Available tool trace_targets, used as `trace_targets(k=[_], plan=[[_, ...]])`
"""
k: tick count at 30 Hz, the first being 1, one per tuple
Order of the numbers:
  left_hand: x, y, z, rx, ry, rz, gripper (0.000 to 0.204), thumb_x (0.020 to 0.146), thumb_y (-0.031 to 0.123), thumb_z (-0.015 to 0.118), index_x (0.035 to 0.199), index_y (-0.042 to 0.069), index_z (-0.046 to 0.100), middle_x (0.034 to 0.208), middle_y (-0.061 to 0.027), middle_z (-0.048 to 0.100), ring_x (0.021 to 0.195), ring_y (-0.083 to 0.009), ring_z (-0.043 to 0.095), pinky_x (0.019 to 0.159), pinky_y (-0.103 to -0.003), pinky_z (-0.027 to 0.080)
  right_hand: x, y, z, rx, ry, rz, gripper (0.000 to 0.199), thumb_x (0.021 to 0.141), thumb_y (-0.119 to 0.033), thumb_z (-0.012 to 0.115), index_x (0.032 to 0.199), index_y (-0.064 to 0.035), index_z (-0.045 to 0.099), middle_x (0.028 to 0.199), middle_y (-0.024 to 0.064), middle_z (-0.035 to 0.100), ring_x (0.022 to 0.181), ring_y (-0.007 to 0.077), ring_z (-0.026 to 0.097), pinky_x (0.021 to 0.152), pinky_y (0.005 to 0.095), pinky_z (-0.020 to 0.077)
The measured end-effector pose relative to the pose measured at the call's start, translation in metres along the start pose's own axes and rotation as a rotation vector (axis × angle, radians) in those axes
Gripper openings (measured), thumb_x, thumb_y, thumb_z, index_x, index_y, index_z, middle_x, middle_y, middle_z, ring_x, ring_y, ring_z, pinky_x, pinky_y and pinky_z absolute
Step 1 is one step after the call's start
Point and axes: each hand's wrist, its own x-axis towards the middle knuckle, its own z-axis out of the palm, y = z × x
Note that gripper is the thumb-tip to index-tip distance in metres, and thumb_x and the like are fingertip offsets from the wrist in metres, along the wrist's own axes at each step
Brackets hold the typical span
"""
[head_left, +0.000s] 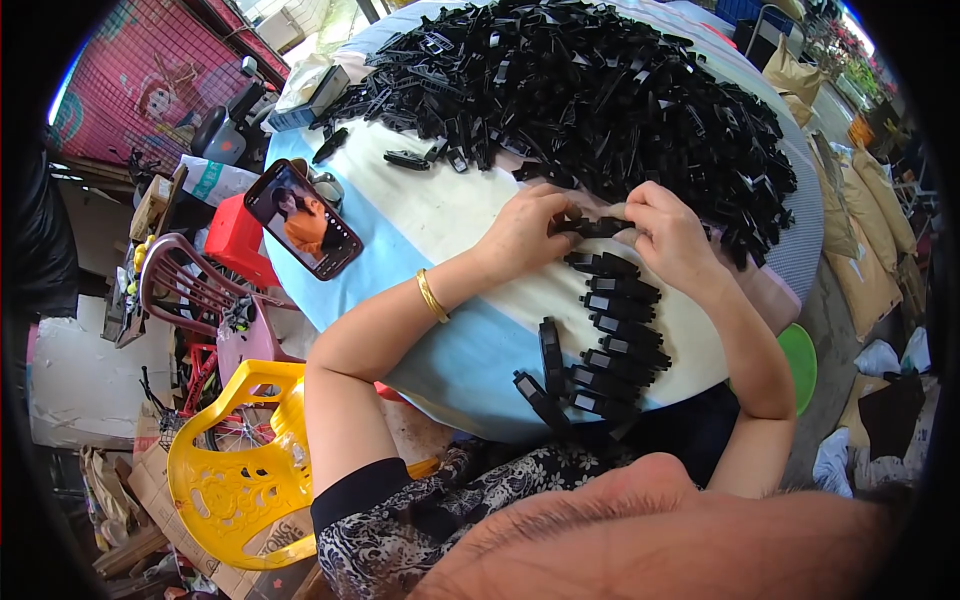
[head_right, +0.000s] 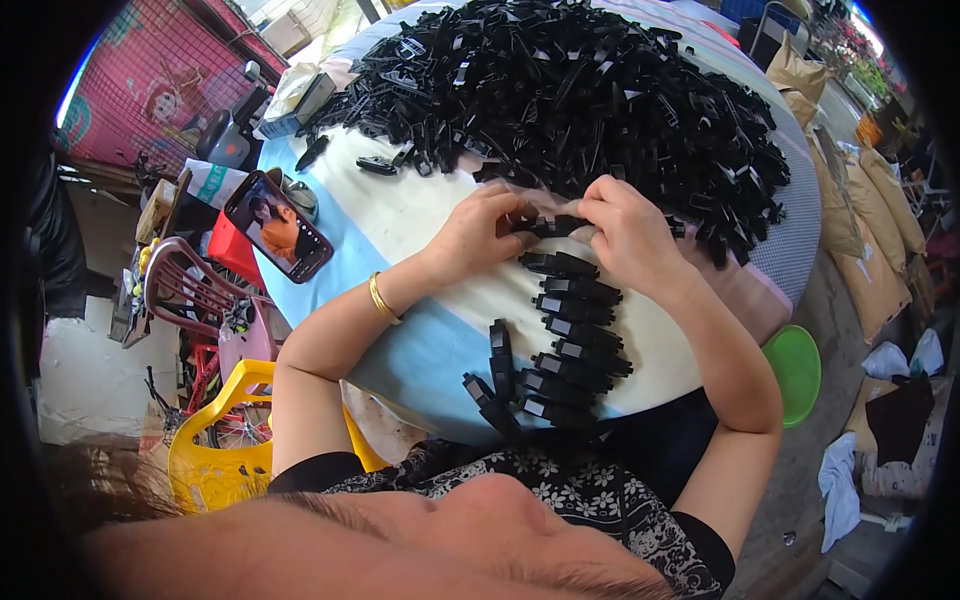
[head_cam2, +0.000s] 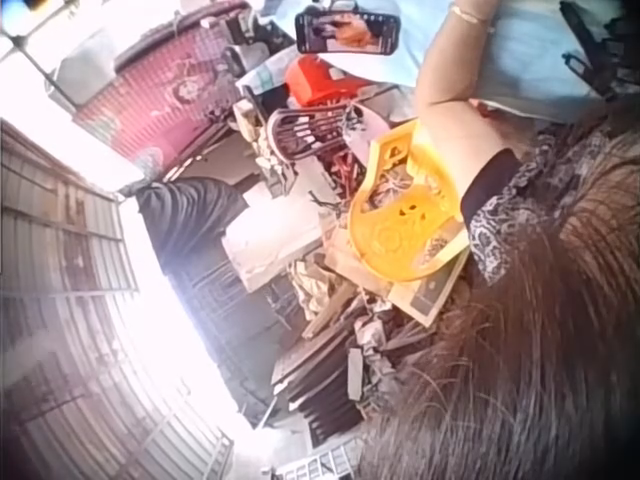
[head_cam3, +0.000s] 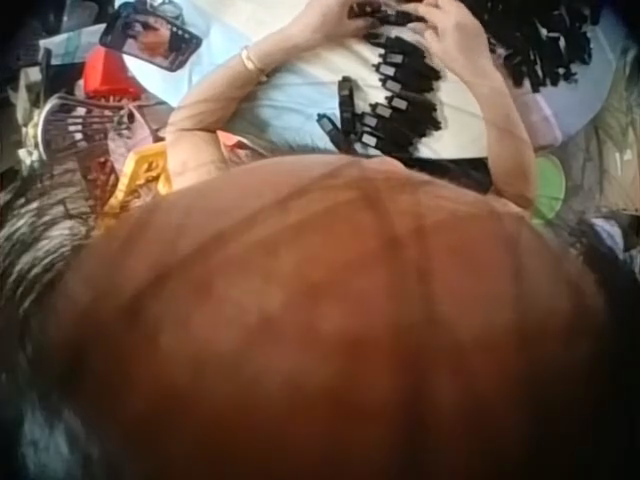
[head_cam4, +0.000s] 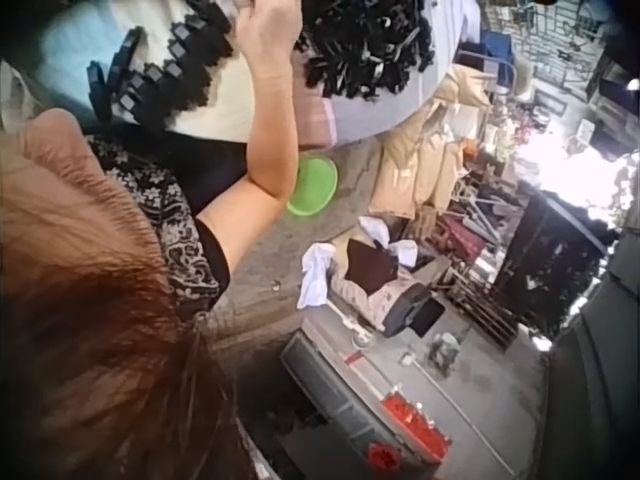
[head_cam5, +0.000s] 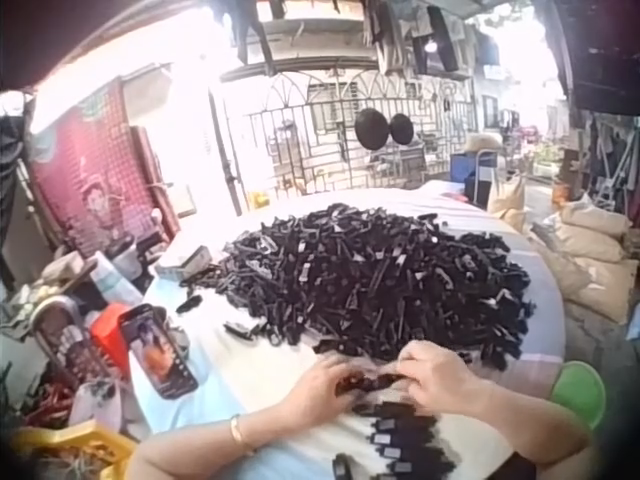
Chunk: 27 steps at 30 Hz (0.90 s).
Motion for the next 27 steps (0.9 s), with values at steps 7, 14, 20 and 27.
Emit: trace_targets(k=[7, 14, 20, 27], plan=[[-0.002, -0.004, 0.006, -0.01, 0.062, 0.031, 0.017, 0.067, 0.008, 0.071, 0.081, 0.0, 0.066, 0.084, -0.0128, 0.059, 0.085, -0.0301, 0.056, 0.074, -0.037, 0.048, 0.003, 0.018, -0.008, -0.107, 0.028, -0.204, 0.029, 0.064, 0.011, 0.055, 0.091, 0.003, 0.065, 0.081, 0.0126, 0.054, 0.078, 0.0297, 0.056, 0.068, 0.0362, 0.0469], [0.003, -0.001, 0.006, -0.073, 0.04, -0.056, 0.013, 0.067, 0.005, 0.071, 0.078, -0.001, 0.066, 0.081, -0.0125, 0.06, 0.078, -0.0292, 0.058, 0.072, -0.036, 0.048, 0.01, 0.022, -0.003, -0.02, -0.024, -0.192, 0.03, 0.064, 0.012, 0.054, 0.091, 0.0032, 0.065, 0.078, 0.013, 0.054, 0.071, 0.0298, 0.056, 0.062, 0.0363, 0.0471], [0.003, -0.005, 0.01, -0.127, 0.027, 0.048, 0.015, 0.068, 0.006, 0.073, 0.081, 0.0, 0.067, 0.083, -0.0121, 0.063, 0.079, -0.0274, 0.06, 0.07, -0.035, 0.049, 0.008, 0.013, 0.011, 0.037, 0.014, -0.203, 0.022, 0.069, 0.003, 0.061, 0.09, 0.0001, 0.067, 0.076, 0.0119, 0.056, 0.068, 0.0274, 0.057, 0.06, 0.0366, 0.0456], [0.023, -0.036, -0.022, 0.103, 0.153, 0.145, 0.02, 0.08, 0.014, 0.069, 0.096, 0.002, 0.067, 0.083, -0.012, 0.064, 0.072, -0.0232, 0.06, 0.066, -0.034, 0.049, 0.014, 0.004, 0.002, -0.045, 0.126, -0.063, 0.023, 0.079, -0.017, 0.07, 0.097, -0.0029, 0.068, 0.08, 0.0082, 0.056, 0.07, 0.0233, 0.056, 0.062, 0.0326, 0.0468]])
